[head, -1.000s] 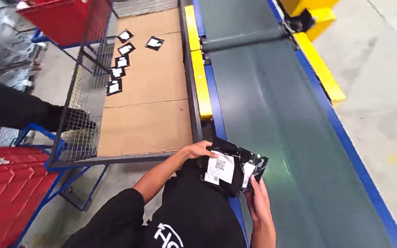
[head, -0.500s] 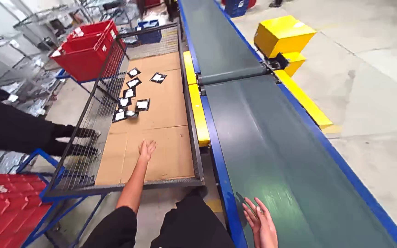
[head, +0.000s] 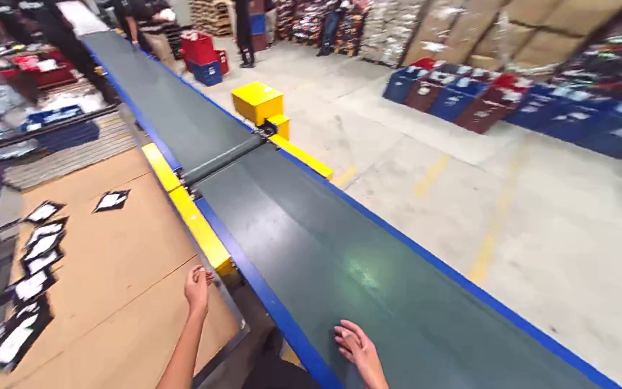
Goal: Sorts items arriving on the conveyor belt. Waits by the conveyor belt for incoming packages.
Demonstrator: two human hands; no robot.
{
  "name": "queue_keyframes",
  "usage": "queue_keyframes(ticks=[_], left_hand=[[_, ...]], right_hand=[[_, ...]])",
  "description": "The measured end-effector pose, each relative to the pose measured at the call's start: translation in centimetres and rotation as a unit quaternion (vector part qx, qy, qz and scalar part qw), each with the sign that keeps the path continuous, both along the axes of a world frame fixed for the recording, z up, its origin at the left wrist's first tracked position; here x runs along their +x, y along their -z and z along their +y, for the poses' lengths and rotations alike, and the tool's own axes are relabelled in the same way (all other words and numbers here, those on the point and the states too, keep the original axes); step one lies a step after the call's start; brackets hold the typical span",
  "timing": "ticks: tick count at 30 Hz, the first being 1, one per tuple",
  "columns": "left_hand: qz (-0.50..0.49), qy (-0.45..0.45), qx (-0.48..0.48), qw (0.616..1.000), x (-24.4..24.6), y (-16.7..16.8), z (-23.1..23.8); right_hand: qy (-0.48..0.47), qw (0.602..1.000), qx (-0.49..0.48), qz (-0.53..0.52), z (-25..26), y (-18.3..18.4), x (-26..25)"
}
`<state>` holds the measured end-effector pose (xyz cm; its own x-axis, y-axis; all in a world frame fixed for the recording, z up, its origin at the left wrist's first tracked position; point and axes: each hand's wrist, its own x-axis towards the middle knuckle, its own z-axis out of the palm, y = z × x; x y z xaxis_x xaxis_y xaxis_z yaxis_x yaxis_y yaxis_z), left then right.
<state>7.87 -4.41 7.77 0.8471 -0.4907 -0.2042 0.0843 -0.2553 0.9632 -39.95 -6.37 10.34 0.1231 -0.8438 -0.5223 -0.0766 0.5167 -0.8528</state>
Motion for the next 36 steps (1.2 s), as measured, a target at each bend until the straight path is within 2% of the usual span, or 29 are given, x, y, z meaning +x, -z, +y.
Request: queue_keyframes(ticks=[2,4,7,8,10,12,15,19,21,22,25,26,28,30,31,32,34,36], left_hand=[[-0.093,0.039,-0.009,0.995,-1.5,-1.6,-2.4],[-0.161,0.099,0.002,0.982,-4.6,-3.0,-4.5],[-0.240,0.258,0.079,0.932,-11.6,-4.0,-7.1],[-0.271,0.327,0.114,0.898,-14.4,-3.9,-7.8],[-0.353,0.453,0.168,0.801,-20.1,-2.5,-8.6],[-0.393,0.535,0.202,0.720,-25.6,-1.6,-8.4],[-0.408,0.614,0.183,0.650,-32.6,-1.3,-7.2],[-0.423,0.737,0.151,0.504,-36.2,-2.0,-5.5],[-0.427,0.770,0.112,0.462,-36.4,-1.6,-5.3],[-0.422,0.779,0.085,0.456,-36.3,-1.1,-5.2],[-0.379,0.800,0.030,0.464,-36.8,0.1,-4.6],[-0.372,0.801,0.022,0.468,-36.9,0.2,-4.4],[-0.362,0.801,0.008,0.477,-36.6,0.1,-4.2],[-0.357,0.801,-0.006,0.480,-35.9,0.0,-4.3],[-0.360,0.797,-0.015,0.484,-35.3,0.1,-4.6],[-0.363,0.792,-0.023,0.490,-34.6,0.2,-5.0],[-0.369,0.780,-0.023,0.505,-33.3,0.6,-6.0],[-0.370,0.767,0.001,0.524,-32.1,0.3,-6.3]], right_hand=[[0.031,0.998,-0.006,-0.047,1.4,-2.3,-1.5],[0.080,0.995,-0.024,-0.054,2.3,-3.1,-3.2],[0.114,0.993,-0.028,0.033,3.0,-0.3,-6.1],[0.099,0.990,-0.031,0.091,3.3,1.0,-6.9],[0.072,0.983,-0.060,0.158,3.8,1.5,-7.8],[0.077,0.988,-0.070,0.113,4.5,-0.3,-7.6],[0.091,0.991,-0.066,0.071,5.7,-0.5,-7.6],[0.033,0.973,-0.034,0.224,7.8,2.6,-8.3],[0.061,0.980,-0.041,0.187,8.2,2.6,-8.6],[0.072,0.983,-0.040,0.166,8.3,2.6,-8.8],[0.070,0.975,-0.012,0.212,8.3,2.6,-9.9],[0.105,0.976,-0.006,0.193,8.0,2.5,-10.0],[0.243,0.969,0.026,0.031,7.2,0.7,-10.0],[0.389,0.904,0.064,-0.167,6.8,-1.5,-10.2],[0.421,0.877,0.071,-0.222,6.4,-2.1,-10.5],[0.426,0.871,0.067,-0.238,6.1,-2.4,-10.8],[0.381,0.907,0.046,-0.174,5.4,-2.5,-11.2],[0.289,0.956,0.031,-0.027,5.2,-1.5,-11.1]])
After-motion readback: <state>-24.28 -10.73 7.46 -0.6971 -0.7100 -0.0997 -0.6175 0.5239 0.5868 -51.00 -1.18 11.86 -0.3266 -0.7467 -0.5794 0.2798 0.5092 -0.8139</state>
